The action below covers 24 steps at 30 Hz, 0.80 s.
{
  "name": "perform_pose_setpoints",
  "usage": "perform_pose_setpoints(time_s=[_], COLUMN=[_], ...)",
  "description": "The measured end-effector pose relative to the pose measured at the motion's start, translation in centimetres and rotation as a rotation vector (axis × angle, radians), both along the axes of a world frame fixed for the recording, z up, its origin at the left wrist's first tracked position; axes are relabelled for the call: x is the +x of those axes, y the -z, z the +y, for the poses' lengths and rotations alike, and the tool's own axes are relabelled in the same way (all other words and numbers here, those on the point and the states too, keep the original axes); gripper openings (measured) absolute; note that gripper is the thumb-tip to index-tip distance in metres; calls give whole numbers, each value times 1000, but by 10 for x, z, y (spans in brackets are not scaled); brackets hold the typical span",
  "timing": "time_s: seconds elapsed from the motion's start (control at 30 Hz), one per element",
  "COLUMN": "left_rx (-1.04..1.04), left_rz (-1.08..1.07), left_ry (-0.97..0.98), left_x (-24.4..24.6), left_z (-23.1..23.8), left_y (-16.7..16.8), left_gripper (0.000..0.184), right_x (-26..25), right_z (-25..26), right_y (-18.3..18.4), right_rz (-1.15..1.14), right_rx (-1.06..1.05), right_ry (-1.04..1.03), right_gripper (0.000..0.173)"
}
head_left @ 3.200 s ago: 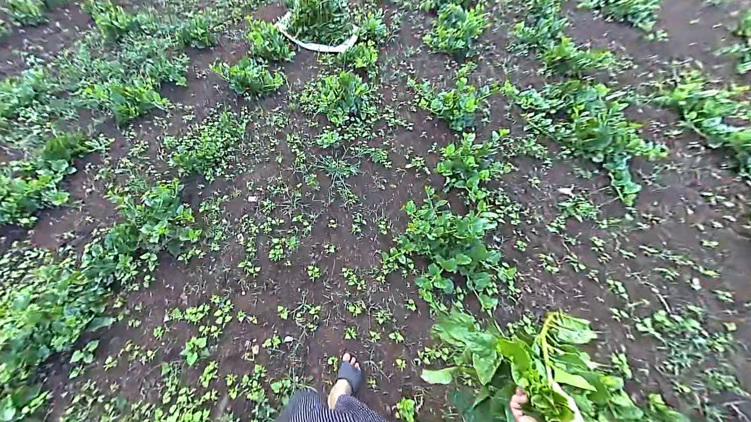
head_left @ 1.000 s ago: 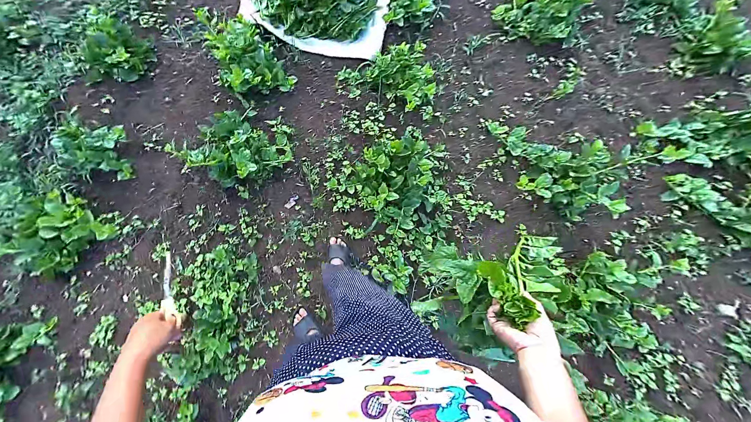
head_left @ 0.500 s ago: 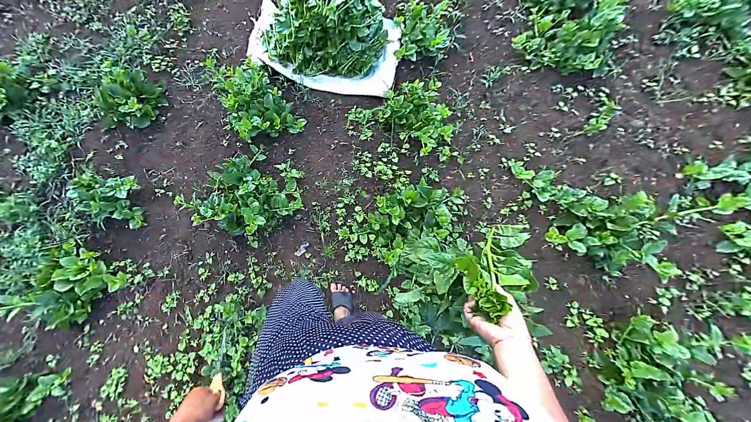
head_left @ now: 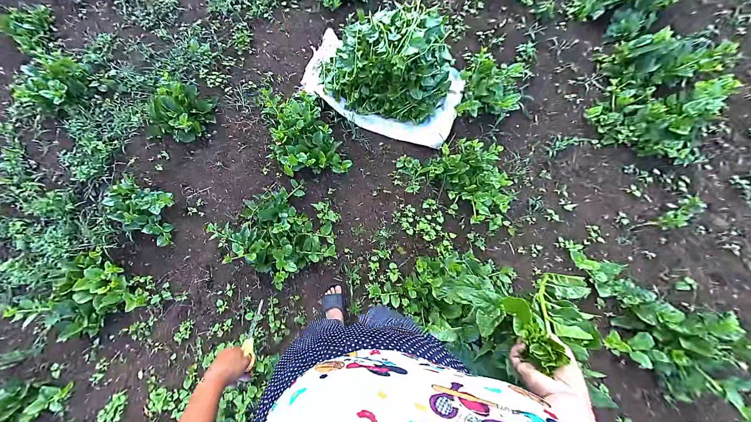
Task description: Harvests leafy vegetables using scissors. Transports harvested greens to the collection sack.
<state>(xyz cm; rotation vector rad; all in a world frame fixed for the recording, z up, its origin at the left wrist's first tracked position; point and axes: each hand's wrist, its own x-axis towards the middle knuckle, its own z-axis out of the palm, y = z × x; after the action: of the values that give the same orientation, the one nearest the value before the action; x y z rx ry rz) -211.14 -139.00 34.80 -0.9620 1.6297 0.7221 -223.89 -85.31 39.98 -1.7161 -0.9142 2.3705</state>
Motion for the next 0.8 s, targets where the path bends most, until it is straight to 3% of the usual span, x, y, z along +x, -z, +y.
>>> perform_pose_setpoints(time_s=[0.17,0.33,0.63,0.8], left_rx=[-10,-20,-21,3], left_rz=[-31,-20,-69,-31], left_ry=[66,121,123,147], left_x=[-94,-197,-374,-476], left_z=[-20,-19,14,34], left_y=[12,26,53,44], left_gripper=[41,39,39,41], right_x=[-46,-123,-317,-428], right_z=[-11,-11,15,20], right_y=[-12,-12,9,1], right_rz=[14,12,-42,-116], right_rx=[9,27,18,41], right_ry=[69,100,76,52], right_gripper=[24,24,24,22])
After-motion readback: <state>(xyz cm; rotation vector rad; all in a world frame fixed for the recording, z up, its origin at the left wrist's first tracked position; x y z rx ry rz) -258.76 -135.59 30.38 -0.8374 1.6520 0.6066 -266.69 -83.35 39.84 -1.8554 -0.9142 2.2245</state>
